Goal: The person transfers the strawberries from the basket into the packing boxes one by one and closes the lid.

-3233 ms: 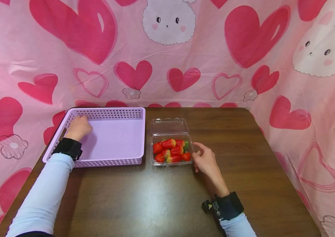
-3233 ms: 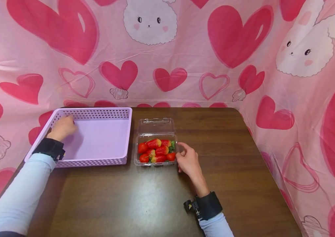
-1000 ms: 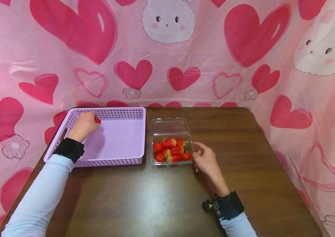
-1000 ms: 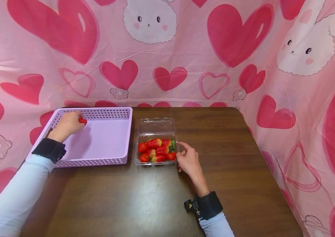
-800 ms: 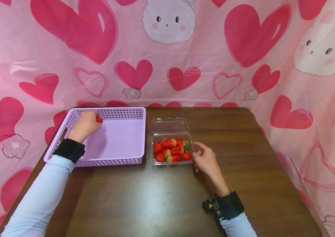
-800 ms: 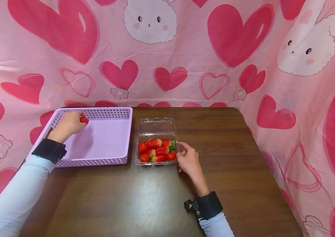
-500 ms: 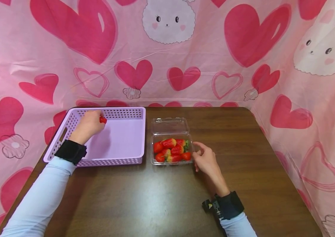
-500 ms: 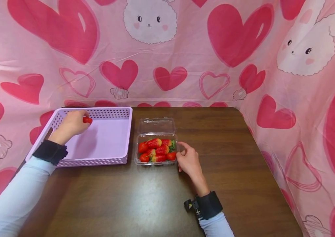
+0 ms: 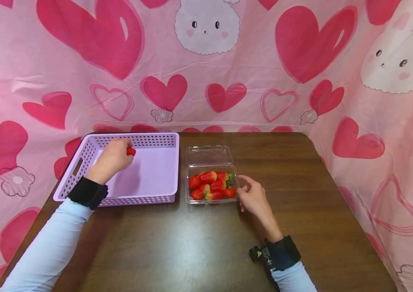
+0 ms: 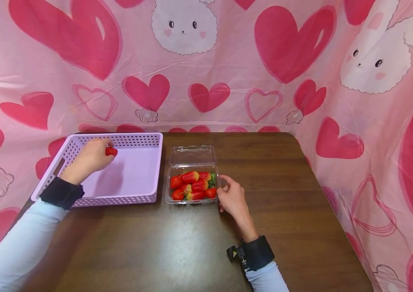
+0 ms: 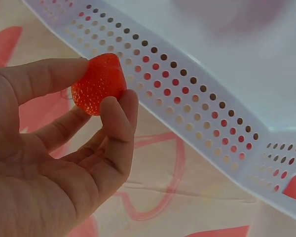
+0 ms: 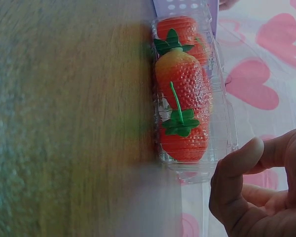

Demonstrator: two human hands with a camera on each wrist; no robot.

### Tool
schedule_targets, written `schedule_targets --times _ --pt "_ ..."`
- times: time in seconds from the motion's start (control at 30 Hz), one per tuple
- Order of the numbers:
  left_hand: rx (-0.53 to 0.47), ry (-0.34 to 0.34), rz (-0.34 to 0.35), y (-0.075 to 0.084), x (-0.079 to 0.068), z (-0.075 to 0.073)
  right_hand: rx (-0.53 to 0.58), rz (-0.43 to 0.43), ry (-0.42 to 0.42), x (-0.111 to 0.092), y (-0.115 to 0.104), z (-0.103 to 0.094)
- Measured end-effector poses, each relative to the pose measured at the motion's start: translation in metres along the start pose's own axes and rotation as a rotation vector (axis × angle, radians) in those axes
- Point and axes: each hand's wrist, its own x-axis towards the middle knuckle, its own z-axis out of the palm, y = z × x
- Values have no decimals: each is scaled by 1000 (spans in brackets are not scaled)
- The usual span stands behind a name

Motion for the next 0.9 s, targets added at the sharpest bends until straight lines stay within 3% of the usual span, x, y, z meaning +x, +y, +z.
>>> schedule_targets --times 0.27,0.5,0.9 --pt "-13 2 -18 14 -7 4 -1 6 7 -1 0 0" --pt "2 68 29 20 -11 9 -11 -33 44 0 0 3" --pt "-26 67 63 38 -21 13 -12 -33 40 0 1 3"
